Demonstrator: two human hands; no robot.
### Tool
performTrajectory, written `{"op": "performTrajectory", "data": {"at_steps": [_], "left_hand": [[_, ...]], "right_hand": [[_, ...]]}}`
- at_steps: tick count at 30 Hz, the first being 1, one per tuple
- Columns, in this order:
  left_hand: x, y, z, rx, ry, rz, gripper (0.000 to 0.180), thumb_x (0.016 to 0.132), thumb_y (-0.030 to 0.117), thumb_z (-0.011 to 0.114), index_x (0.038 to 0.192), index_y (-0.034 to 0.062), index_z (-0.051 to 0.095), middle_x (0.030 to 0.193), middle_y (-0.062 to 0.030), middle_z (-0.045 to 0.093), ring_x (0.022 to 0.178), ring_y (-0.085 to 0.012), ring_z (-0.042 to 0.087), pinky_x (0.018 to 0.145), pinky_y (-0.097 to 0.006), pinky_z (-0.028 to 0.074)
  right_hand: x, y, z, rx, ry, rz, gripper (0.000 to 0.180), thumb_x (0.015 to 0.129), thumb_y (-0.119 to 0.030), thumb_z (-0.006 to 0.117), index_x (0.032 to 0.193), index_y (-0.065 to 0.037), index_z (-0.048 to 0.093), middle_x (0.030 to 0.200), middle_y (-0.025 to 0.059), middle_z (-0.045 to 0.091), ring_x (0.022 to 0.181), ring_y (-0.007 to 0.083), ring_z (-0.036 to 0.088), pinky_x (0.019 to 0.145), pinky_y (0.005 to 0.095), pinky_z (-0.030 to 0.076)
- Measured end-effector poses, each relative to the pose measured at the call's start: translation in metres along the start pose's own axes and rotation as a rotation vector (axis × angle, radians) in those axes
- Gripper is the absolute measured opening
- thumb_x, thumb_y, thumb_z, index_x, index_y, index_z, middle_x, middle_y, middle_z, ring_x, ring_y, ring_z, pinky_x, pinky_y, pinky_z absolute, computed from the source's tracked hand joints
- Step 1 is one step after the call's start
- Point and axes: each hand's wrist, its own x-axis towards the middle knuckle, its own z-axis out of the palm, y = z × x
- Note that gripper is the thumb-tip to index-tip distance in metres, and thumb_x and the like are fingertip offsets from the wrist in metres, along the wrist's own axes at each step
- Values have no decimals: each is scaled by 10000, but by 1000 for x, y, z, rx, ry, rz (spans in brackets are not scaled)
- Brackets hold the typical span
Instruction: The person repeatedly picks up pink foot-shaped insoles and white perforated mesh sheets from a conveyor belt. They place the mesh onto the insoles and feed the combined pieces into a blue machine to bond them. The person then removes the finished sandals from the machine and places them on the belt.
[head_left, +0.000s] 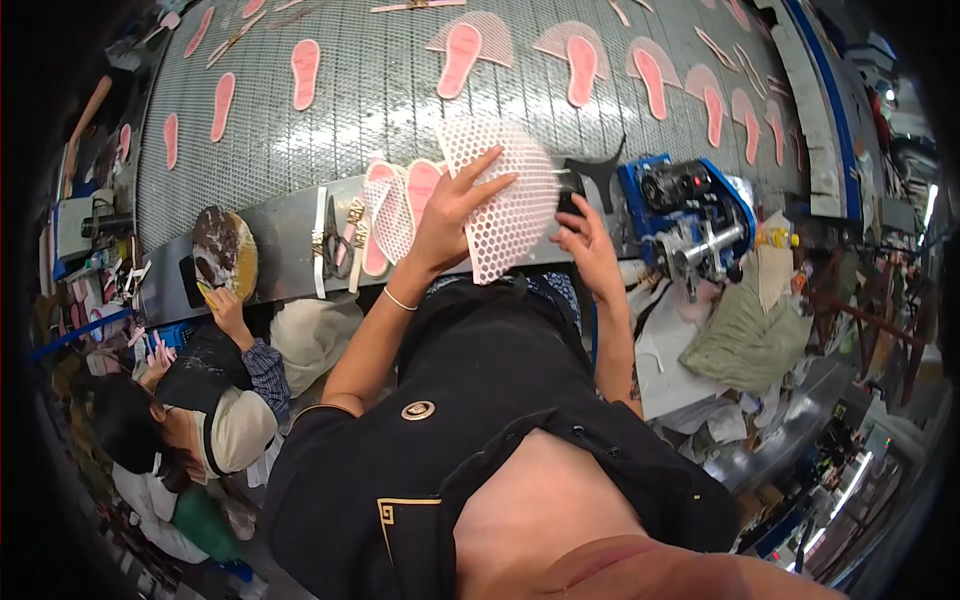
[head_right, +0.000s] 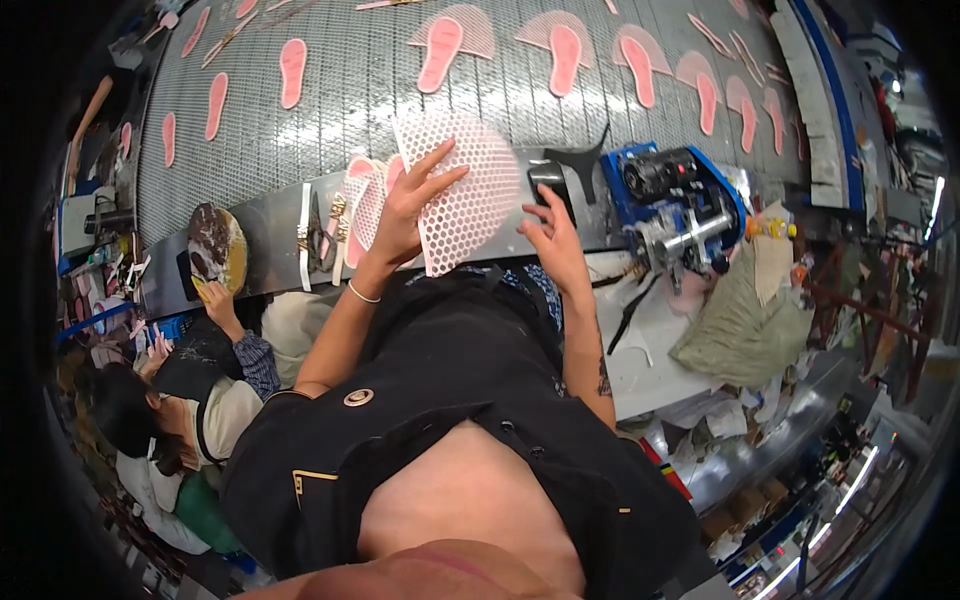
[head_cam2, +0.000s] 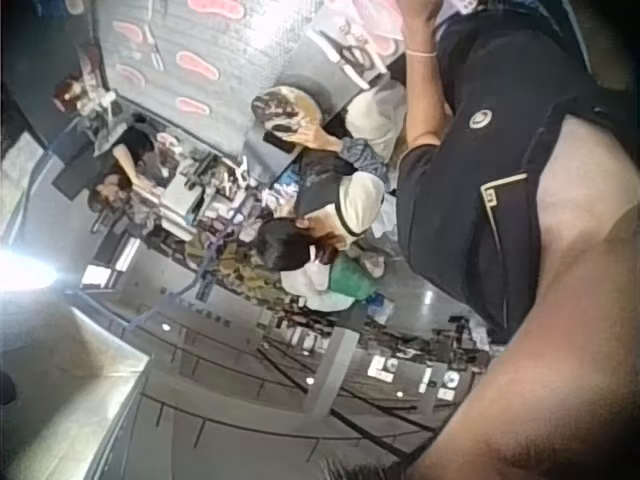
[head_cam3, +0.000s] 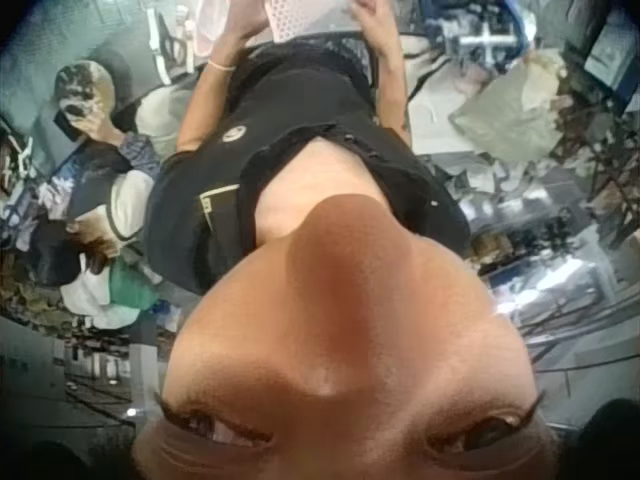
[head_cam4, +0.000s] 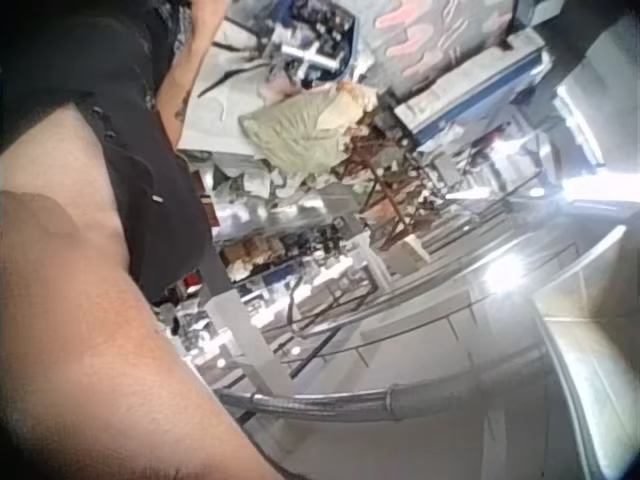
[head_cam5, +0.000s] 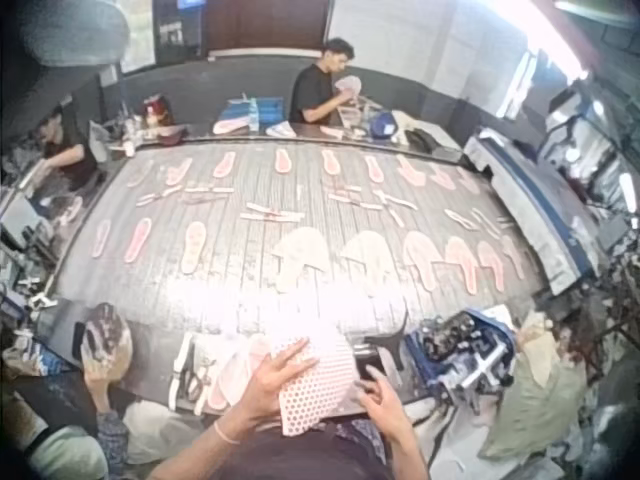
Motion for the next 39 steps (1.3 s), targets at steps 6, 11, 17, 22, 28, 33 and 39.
{"op": "performTrajectory", "data": {"at_steps": [6, 11, 17, 22, 28, 33, 39], "left_hand": [[54, -85, -68, 271, 338, 87, 437, 859, 97, 577, 1295, 105, 595, 1414, -179, 474, 1309, -337, 443, 1086, -411, 343], [160, -100, -153, 600, 793, 367, 496, 962, 357, 475, 1359, 62, 512, 1505, -201, 325, 1417, -340, 272, 1153, -471, 224], [232, -223, -162, 747, 833, 160, 490, 892, 199, 548, 1366, 80, 512, 1506, -247, 290, 1348, -378, 361, 1070, -439, 334], [184, -368, -94, 877, 384, -499, 732, 748, -74, 549, 1436, 128, 402, 1514, -268, 234, 1202, -384, 493, 916, -406, 482], [133, -420, -105, 1232, 451, -767, 789, 765, 57, 617, 1476, 77, 276, 1474, -262, 300, 1199, -401, 489, 927, -450, 469], [99, -457, -152, 1043, 274, -944, 682, 757, 128, 674, 1358, 12, 372, 1298, -221, 488, 1153, -392, 514, 937, -482, 456], [105, -448, -173, 883, 174, -1318, 723, 661, 259, 777, 1219, -58, 444, 1211, -264, 521, 1148, -404, 510, 988, -470, 434]], "right_hand": [[35, 2, 21, -150, -74, 53, 591, 886, -131, 620, 1421, -68, 378, 1193, 144, 610, 860, 148, 632, 769, 289, 494], [88, -20, 15, -428, -243, 61, 500, 880, -174, 622, 1347, -62, 481, 1076, 121, 670, 760, 155, 626, 717, 305, 503], [156, -30, 18, -502, -239, 87, 451, 891, -167, 615, 1320, -78, 510, 1075, 87, 678, 752, 172, 623, 727, 315, 506], [190, -39, 26, -521, -264, 147, 446, 890, -155, 616, 1318, -78, 517, 1088, 94, 673, 784, 176, 643, 742, 318, 512], [206, -27, 18, -536, -256, 247, 430, 900, -161, 611, 1313, -83, 523, 1088, 105, 673, 841, 199, 677, 757, 331, 525], [218, -12, 13, -612, -270, 246, 418, 894, -163, 623, 1297, -91, 536, 1071, 117, 674, 873, 235, 687, 758, 348, 531], [223, -23, 26, -752, -325, 108, 426, 883, -168, 628, 1290, -92, 533, 1064, 148, 662, 871, 276, 679, 773, 371, 520]]}}
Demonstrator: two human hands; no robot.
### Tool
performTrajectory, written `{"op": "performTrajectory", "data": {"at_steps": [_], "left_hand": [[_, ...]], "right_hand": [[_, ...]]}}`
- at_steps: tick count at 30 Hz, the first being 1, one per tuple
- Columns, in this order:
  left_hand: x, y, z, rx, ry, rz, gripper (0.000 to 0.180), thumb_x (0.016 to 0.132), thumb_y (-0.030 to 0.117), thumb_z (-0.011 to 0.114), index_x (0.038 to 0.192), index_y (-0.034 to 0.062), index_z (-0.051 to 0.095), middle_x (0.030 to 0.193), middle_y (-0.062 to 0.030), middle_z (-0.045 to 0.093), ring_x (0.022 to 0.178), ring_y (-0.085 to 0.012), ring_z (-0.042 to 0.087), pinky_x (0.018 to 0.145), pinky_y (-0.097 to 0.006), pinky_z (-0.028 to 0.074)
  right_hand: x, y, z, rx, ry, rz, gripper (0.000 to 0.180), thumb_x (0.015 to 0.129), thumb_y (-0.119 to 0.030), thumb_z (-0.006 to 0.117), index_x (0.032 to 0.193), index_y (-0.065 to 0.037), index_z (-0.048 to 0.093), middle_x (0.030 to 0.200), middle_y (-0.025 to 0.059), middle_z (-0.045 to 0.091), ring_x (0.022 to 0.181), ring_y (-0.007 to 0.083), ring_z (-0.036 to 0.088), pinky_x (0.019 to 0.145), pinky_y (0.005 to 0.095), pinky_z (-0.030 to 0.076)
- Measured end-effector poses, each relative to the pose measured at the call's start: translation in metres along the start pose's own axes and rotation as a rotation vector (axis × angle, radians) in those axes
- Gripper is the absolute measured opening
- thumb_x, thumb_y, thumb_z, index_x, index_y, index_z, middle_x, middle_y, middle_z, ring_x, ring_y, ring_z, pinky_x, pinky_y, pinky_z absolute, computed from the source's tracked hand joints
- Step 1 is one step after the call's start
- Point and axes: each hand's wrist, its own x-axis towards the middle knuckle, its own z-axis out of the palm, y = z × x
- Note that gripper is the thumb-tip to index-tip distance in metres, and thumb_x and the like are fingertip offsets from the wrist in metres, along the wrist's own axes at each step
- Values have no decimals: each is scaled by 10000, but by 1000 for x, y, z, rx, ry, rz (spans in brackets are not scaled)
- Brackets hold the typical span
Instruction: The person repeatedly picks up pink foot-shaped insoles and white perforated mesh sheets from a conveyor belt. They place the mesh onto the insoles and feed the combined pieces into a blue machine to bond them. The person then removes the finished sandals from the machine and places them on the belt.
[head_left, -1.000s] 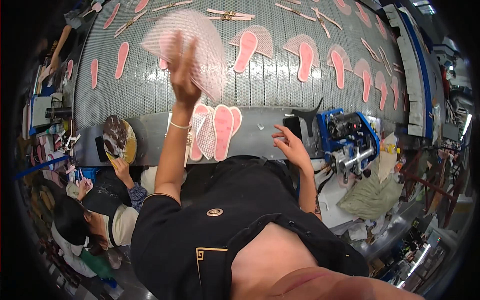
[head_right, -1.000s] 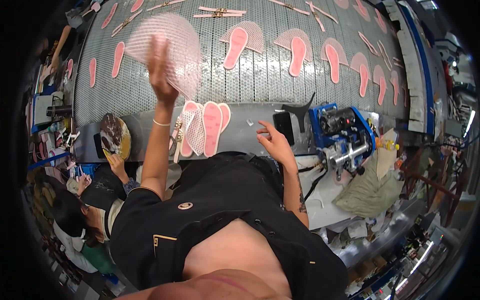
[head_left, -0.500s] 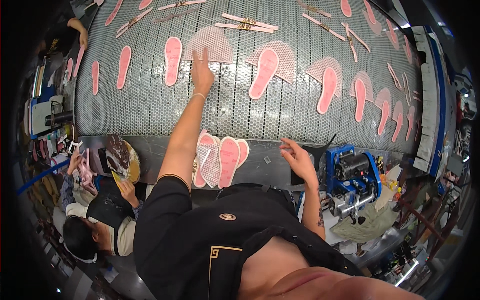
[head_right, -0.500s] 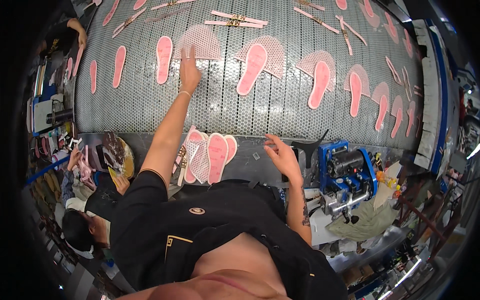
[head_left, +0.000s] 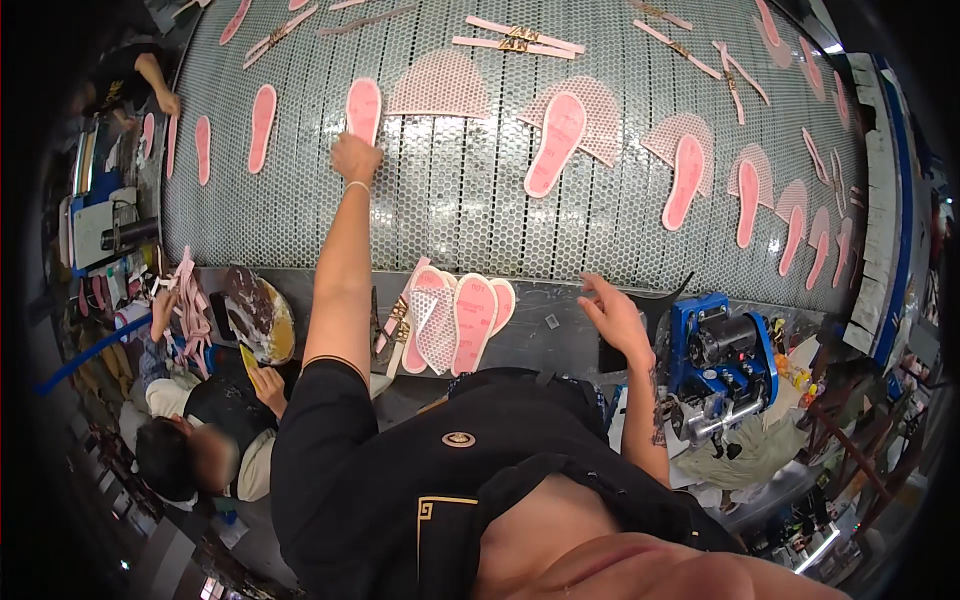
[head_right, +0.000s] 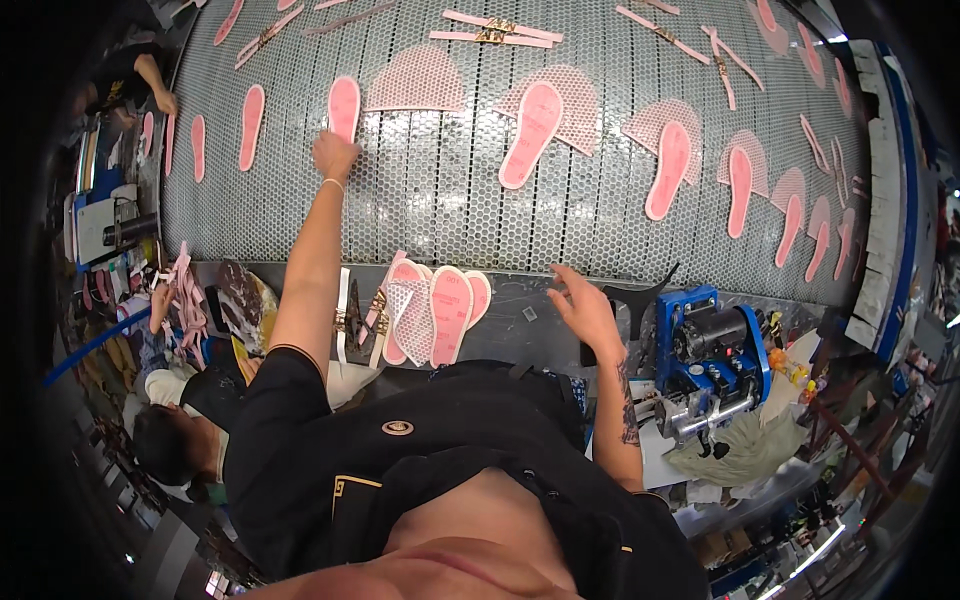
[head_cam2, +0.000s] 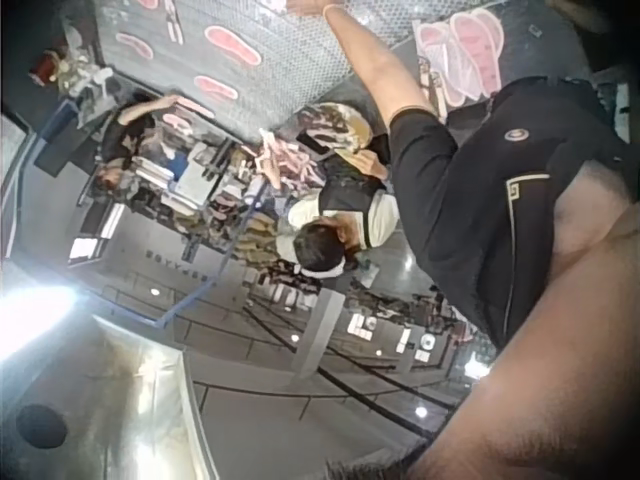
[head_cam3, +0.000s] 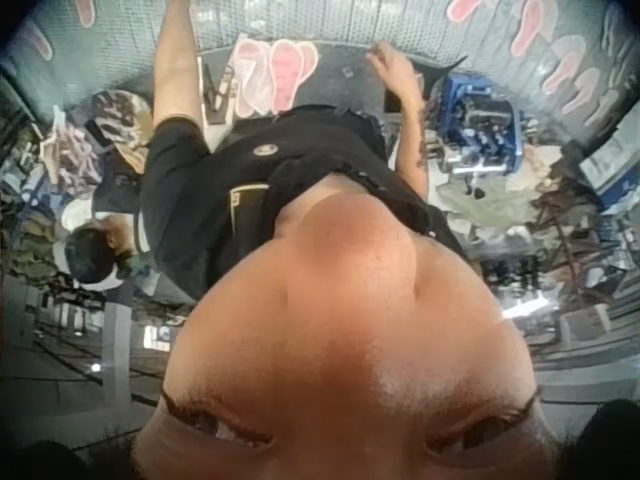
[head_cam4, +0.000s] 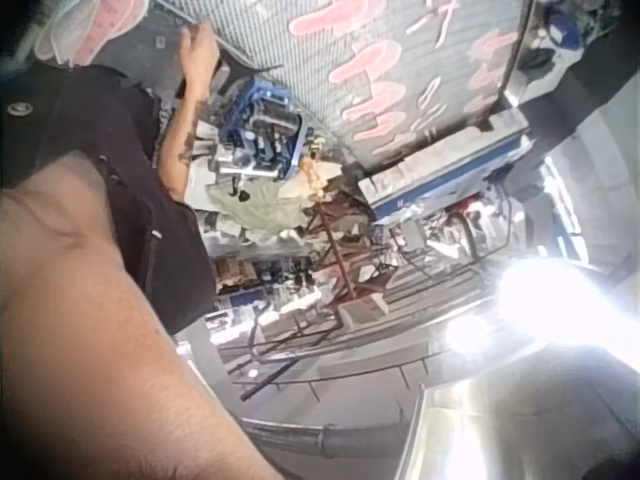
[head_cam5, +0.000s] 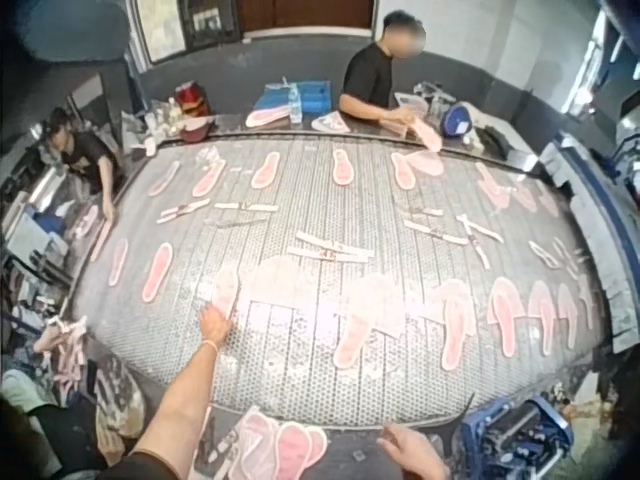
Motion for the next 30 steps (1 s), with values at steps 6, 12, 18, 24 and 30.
{"op": "performTrajectory", "data": {"at_steps": [6, 12, 18, 24, 30], "left_hand": [[-54, 30, -17, -318, 112, -25, 927, 602, 237, 794, 1338, -88, 334, 1277, -317, 404, 1236, -438, 370, 1058, -475, 342], [-100, 94, -21, -511, 287, 255, 1004, 612, 211, 778, 1417, -45, 235, 1279, -299, 393, 1224, -452, 341, 1087, -482, 270], [-119, 96, 24, -281, -82, 24, 988, 640, 253, 775, 1425, -7, 233, 1373, -245, 368, 1296, -393, 317, 1093, -484, 271], [-212, 49, 38, -502, 119, 373, 859, 702, 215, 687, 1413, -23, 267, 1391, -264, 335, 1296, -422, 302, 1101, -503, 239], [-366, 3, 37, -608, -40, 812, 709, 744, 115, 598, 1380, -46, 328, 1318, -282, 396, 1240, -413, 372, 1086, -472, 271]], "right_hand": [[-27, 13, 12, -117, -21, 30, 452, 882, -223, 624, 1295, -83, 505, 1120, 163, 639, 984, 321, 636, 837, 418, 495], [-55, 43, 28, -236, -42, 18, 444, 880, -242, 616, 1281, -83, 509, 1146, 170, 618, 1055, 362, 586, 878, 448, 477], [-74, 33, 17, -254, 37, 19, 434, 879, -247, 613, 1265, -76, 512, 1118, 168, 616, 1042, 365, 585, 874, 452, 473], [-94, 55, 36, -329, 124, -51, 436, 873, -244, 617, 1261, -76, 514, 1132, 166, 619, 1047, 359, 587, 878, 443, 474], [-145, 76, 77, -223, 93, 13, 437, 889, -249, 606, 1277, -68, 522, 1191, 167, 603, 1088, 347, 575, 911, 436, 460]]}}
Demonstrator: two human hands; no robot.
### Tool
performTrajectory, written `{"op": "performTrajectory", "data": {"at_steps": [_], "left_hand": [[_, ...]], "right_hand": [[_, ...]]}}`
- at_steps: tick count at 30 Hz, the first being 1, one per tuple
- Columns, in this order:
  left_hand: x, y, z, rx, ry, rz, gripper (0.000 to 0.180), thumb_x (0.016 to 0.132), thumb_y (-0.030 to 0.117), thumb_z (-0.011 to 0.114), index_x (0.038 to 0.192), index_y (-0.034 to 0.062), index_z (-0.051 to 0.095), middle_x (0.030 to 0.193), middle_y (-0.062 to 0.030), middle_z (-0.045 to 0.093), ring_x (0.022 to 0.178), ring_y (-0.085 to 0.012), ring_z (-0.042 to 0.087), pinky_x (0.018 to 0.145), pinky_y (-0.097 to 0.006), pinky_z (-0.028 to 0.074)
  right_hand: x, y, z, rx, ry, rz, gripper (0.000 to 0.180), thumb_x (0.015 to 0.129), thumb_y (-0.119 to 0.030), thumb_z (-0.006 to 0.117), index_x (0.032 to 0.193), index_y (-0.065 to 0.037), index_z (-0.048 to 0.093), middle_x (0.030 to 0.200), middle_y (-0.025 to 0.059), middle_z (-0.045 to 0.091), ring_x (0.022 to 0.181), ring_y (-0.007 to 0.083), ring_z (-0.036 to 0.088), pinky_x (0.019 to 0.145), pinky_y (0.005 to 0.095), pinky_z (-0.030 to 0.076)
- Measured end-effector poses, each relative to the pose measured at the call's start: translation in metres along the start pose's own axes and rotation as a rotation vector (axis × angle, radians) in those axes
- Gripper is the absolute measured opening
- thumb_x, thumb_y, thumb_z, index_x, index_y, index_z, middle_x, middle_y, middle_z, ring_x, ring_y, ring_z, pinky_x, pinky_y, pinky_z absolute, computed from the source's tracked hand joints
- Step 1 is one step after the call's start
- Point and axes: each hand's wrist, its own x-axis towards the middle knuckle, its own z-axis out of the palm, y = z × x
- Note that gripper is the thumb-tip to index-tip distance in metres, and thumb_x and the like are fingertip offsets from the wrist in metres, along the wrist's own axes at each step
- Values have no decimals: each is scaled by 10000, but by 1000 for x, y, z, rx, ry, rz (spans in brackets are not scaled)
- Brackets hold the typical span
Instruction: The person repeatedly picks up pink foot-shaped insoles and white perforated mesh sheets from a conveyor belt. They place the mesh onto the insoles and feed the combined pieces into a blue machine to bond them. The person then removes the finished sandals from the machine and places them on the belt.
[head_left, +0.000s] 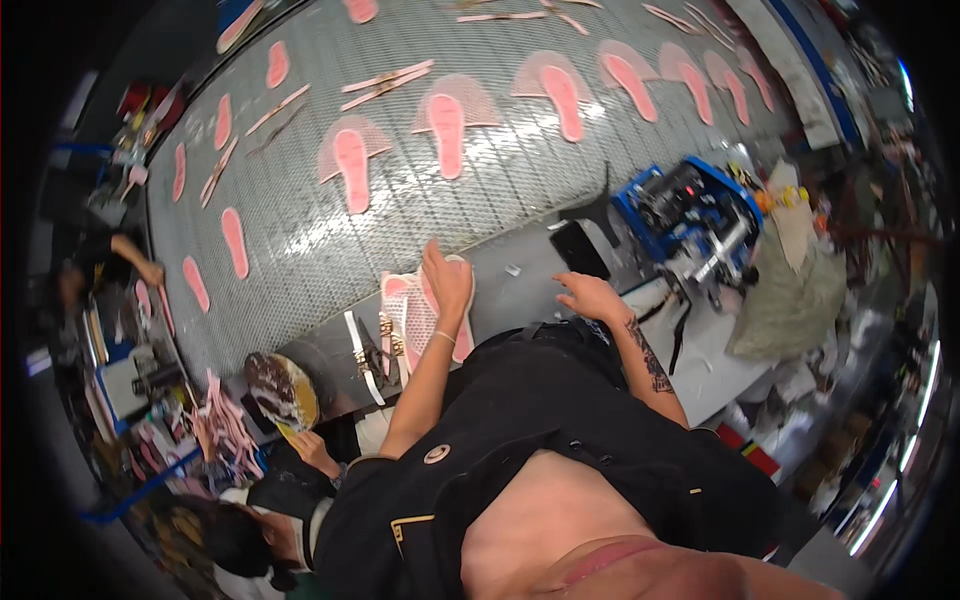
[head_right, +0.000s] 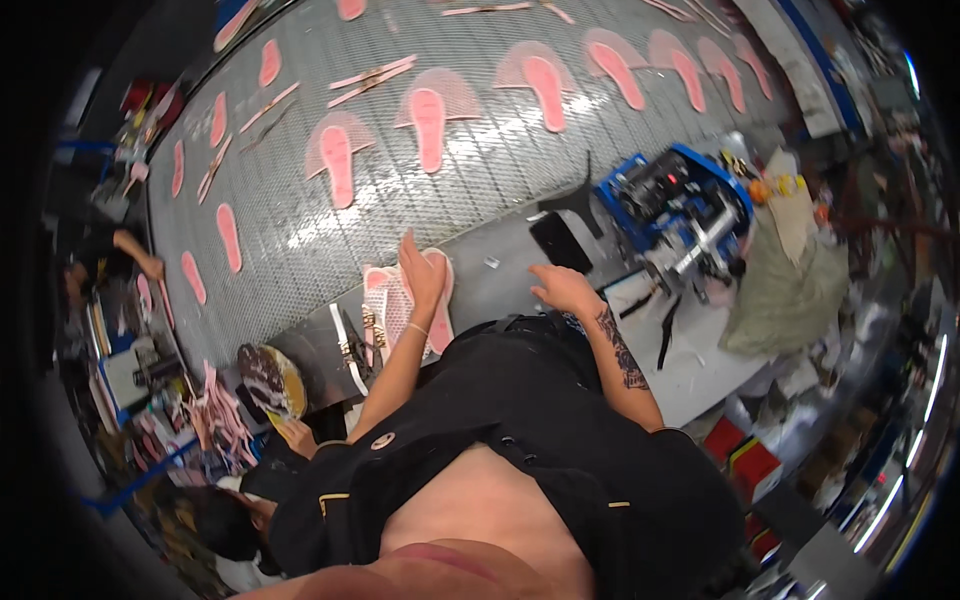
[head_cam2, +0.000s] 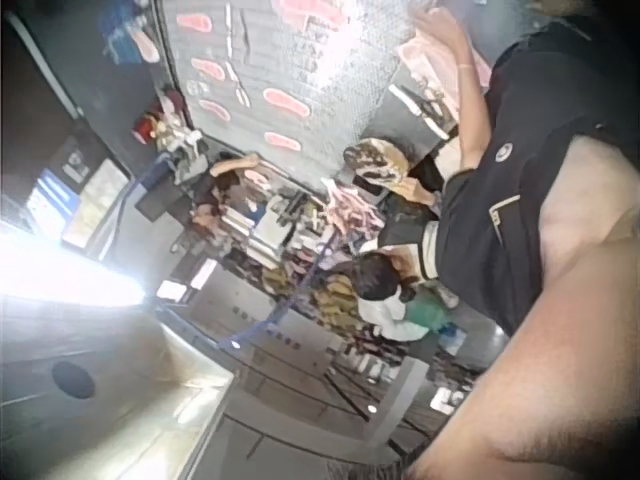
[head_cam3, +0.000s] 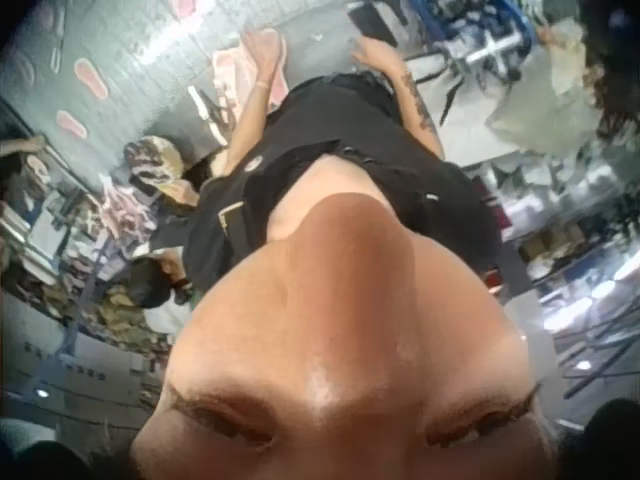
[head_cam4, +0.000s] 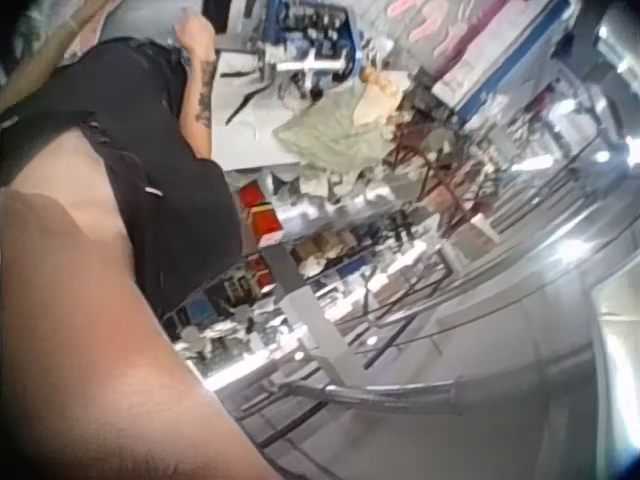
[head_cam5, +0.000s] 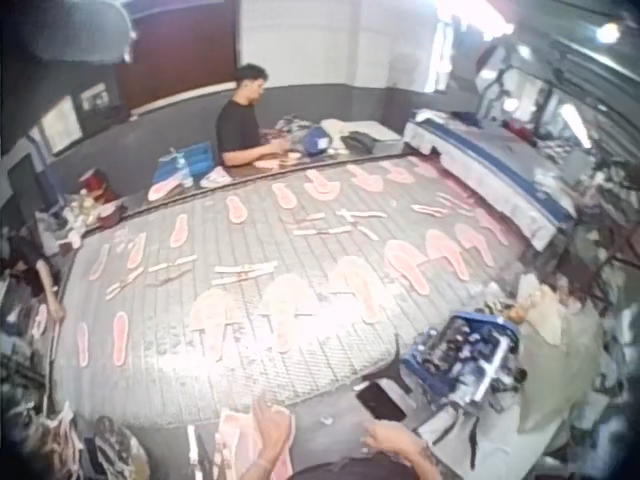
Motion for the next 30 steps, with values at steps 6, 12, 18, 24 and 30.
{"op": "performTrajectory", "data": {"at_steps": [6, 12, 18, 24, 30], "left_hand": [[-103, 56, 36, -380, -707, -82, 341, 857, 143, 586, 1148, -33, 548, 833, -113, 614, 738, -203, 619, 677, -333, 500], [-77, 57, 74, -605, -531, -255, 212, 916, 204, 631, 839, 8, 618, 617, 3, 545, 503, -70, 468, 456, -228, 353], [-90, 96, 73, -485, -534, -300, 307, 927, 261, 627, 763, 4, 599, 583, -1, 531, 483, -51, 441, 441, -215, 325], [-152, 107, 79, -559, -600, -468, 465, 1006, 407, 457, 754, 31, 564, 586, 6, 495, 490, -61, 429, 449, -222, 340], [-220, 128, 91, -539, -688, -488, 353, 1009, 340, 466, 985, 20, 612, 678, -15, 572, 551, -70, 504, 507, -203, 401]], "right_hand": [[-109, 31, 59, 193, 148, 259, 437, 875, -254, 618, 1267, -82, 532, 1140, 158, 624, 1056, 342, 594, 894, 423, 475], [-212, 90, 122, 427, 362, 621, 443, 838, -266, 659, 1221, -60, 570, 1074, 171, 659, 1012, 324, 624, 854, 385, 490], [-241, 218, 134, 494, 710, 743, 523, 806, -272, 715, 1243, -28, 561, 1078, 135, 655, 980, 268, 627, 839, 351, 498], [-237, 325, 68, 1283, 994, 784, 535, 819, -260, 717, 1248, 1, 530, 1091, 108, 628, 935, 166, 613, 767, 343, 516], [-198, 424, 44, 1257, 1161, 1144, 341, 809, -238, 717, 1038, -5, 617, 903, 96, 659, 846, 161, 624, 622, 339, 519]]}}
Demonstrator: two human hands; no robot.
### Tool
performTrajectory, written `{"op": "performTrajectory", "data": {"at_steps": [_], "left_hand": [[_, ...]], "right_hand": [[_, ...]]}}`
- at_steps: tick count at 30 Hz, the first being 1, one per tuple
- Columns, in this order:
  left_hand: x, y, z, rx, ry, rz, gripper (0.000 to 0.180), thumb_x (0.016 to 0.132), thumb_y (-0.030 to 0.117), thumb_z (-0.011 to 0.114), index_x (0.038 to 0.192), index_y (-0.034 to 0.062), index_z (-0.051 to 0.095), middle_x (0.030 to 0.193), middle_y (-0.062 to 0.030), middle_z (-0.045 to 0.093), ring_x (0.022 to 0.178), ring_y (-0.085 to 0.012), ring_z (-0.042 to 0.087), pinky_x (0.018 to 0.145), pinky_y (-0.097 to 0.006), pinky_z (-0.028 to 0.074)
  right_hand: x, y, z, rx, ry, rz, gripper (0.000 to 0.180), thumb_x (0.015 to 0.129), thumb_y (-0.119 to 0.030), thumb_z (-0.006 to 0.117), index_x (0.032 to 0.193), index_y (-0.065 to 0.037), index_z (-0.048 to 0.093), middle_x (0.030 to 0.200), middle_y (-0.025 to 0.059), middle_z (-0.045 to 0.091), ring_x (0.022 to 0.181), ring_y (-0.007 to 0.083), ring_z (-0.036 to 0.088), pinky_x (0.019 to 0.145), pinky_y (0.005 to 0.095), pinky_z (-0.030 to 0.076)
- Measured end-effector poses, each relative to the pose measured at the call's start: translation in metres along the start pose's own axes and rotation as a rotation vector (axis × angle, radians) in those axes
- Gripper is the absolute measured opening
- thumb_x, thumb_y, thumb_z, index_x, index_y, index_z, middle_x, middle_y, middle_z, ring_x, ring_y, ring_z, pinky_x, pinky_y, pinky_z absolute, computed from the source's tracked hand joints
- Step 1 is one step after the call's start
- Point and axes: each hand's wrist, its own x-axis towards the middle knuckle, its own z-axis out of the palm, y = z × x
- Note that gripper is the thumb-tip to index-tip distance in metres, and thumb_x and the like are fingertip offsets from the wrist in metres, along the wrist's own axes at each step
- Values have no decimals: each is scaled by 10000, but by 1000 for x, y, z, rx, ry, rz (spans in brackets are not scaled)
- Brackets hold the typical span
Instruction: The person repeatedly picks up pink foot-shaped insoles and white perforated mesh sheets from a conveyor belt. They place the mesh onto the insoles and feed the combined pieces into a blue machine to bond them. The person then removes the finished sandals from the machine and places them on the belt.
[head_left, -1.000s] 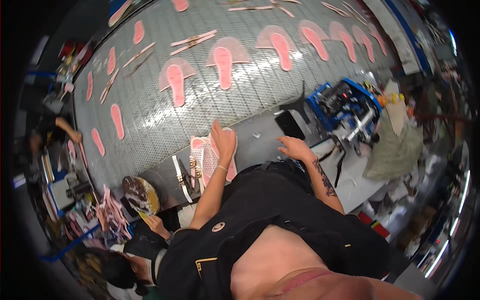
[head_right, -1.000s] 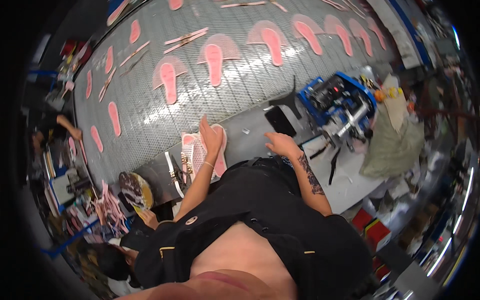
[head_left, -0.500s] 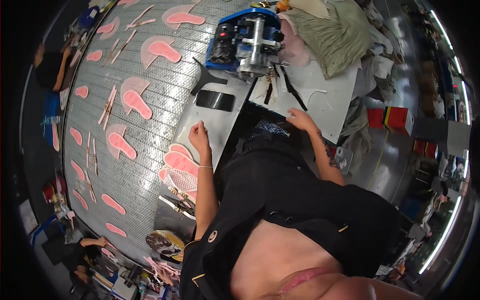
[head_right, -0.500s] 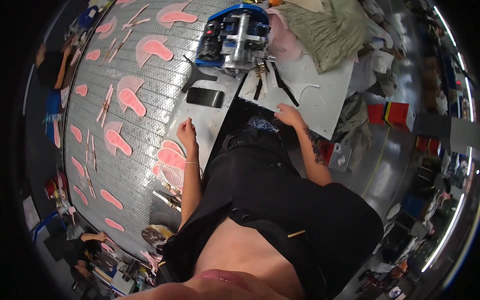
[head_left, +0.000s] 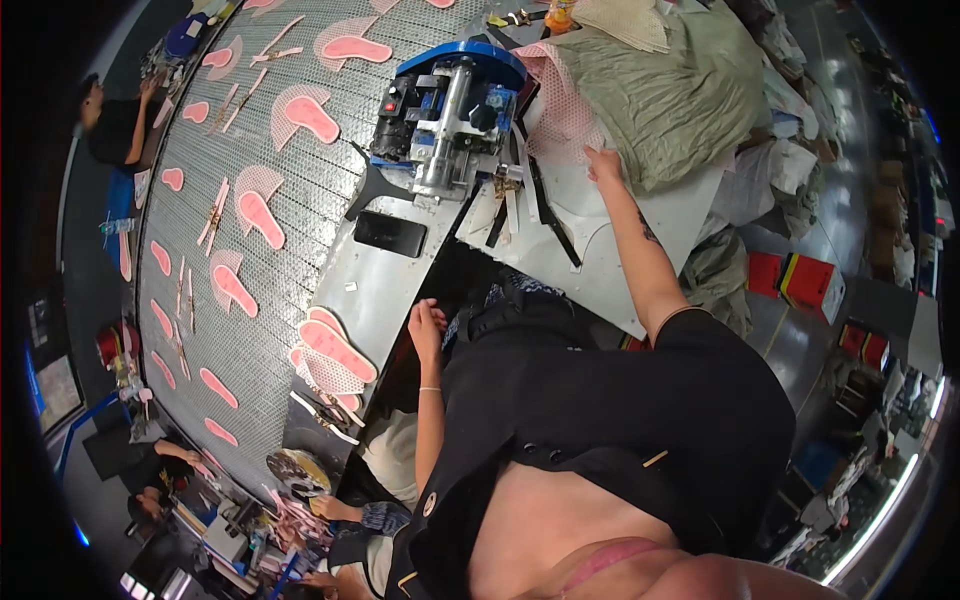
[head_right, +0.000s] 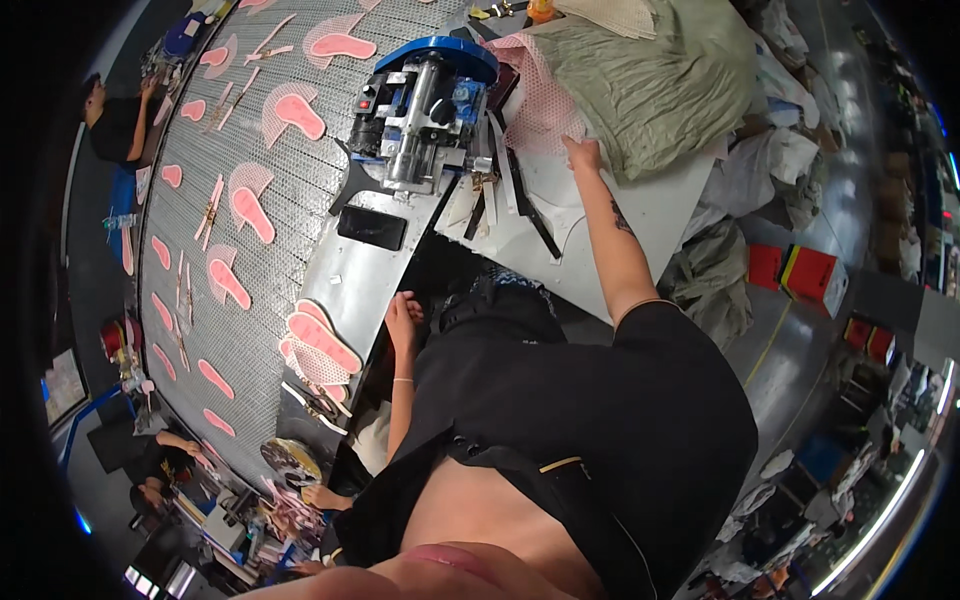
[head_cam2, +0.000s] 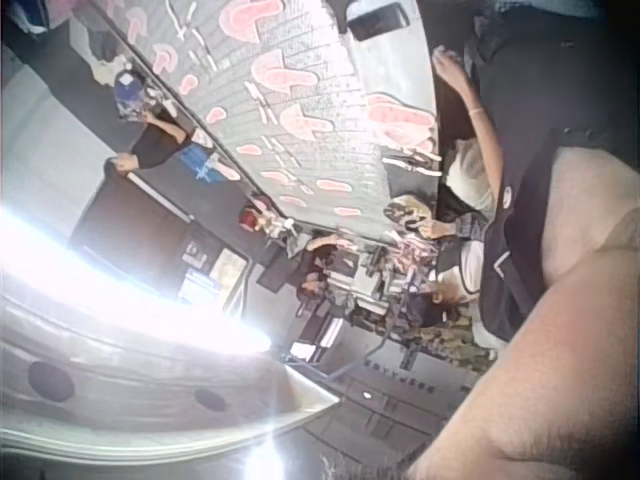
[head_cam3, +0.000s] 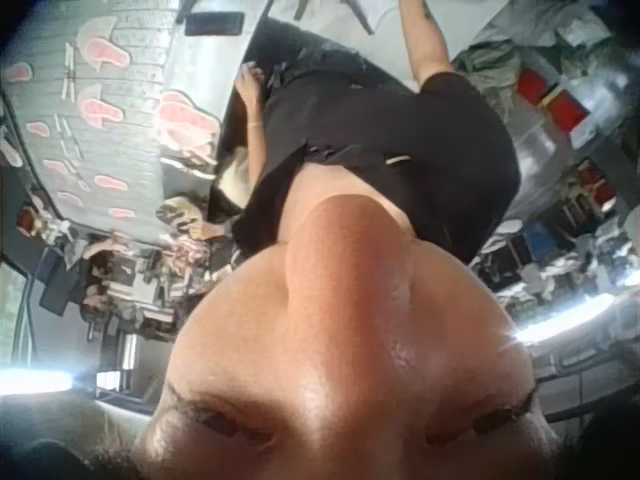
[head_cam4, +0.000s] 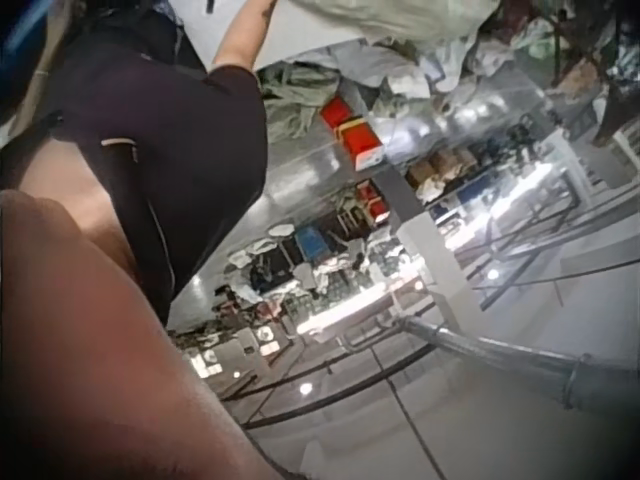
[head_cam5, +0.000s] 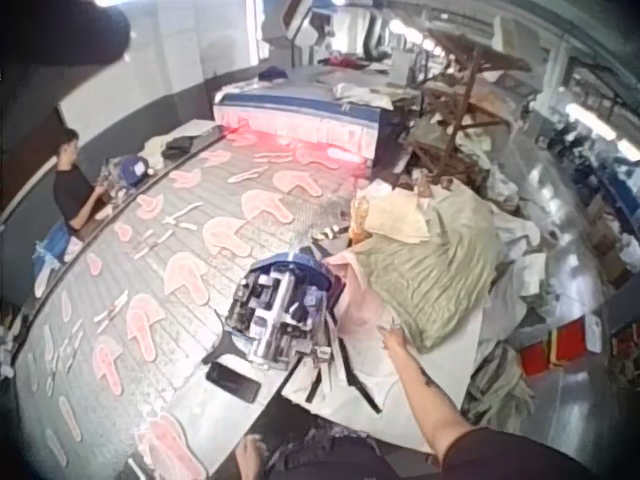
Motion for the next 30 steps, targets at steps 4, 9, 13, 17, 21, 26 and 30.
{"op": "performTrajectory", "data": {"at_steps": [4, 9, 13, 17, 21, 26, 30], "left_hand": [[-21, -9, 14, 11, 10, -73, 256, 993, 256, 506, 1046, 29, 614, 729, -30, 596, 583, -73, 528, 534, -209, 432], [-14, -3, 31, 12, -136, -10, 217, 977, 214, 545, 1088, 40, 611, 771, -22, 608, 610, -62, 520, 547, -207, 435], [-7, 43, 68, -52, -378, 46, 264, 973, 243, 552, 1135, 40, 596, 901, -14, 619, 767, -68, 546, 685, -216, 467], [-9, 108, 110, -275, -642, 110, 414, 994, 334, 501, 1263, 21, 538, 1087, -46, 612, 1021, -113, 568, 873, -270, 471], [-4, 123, 124, -497, -768, 64, 450, 984, 326, 525, 1282, -11, 523, 1144, -69, 617, 1052, -130, 585, 910, -300, 474], [-4, 138, 111, -367, -470, 195, 271, 941, 236, 620, 1043, -13, 652, 887, 5, 650, 756, -55, 552, 677, -216, 450], [11, 134, 109, -153, -471, 354, 188, 922, 208, 625, 933, 21, 642, 745, 33, 583, 658, -39, 489, 585, -212, 389]], "right_hand": [[17, -6, 9, -188, 79, -181, 236, 819, -220, 684, 896, 1, 654, 750, 88, 654, 755, 155, 624, 613, 345, 492], [-59, -52, -35, -38, 116, -766, 194, 794, -154, 646, 837, 25, 583, 754, 128, 608, 673, 227, 555, 657, 357, 466], [-173, -68, -90, 121, -323, -962, 142, 827, -83, 605, 880, 45, 573, 863, 68, 598, 791, 127, 552, 730, 262, 454], [-266, -82, -104, 53, -823, -1182, 97, 779, -23, 557, 851, 42, 560, 895, 102, 620, 807, 163, 563, 774, 265, 444], [-286, -72, -95, 8, -1103, -1068, 122, 794, -39, 559, 891, 34, 575, 926, 100, 627, 839, 156, 573, 800, 273, 447], [-295, -54, -80, 209, -949, -814, 262, 913, -90, 557, 1148, 27, 559, 972, 81, 643, 889, 118, 608, 803, 269, 475], [-282, -23, -66, 171, -977, -538, 280, 953, -97, 550, 1199, 38, 556, 1009, 66, 654, 848, 85, 607, 753, 234, 480]]}}
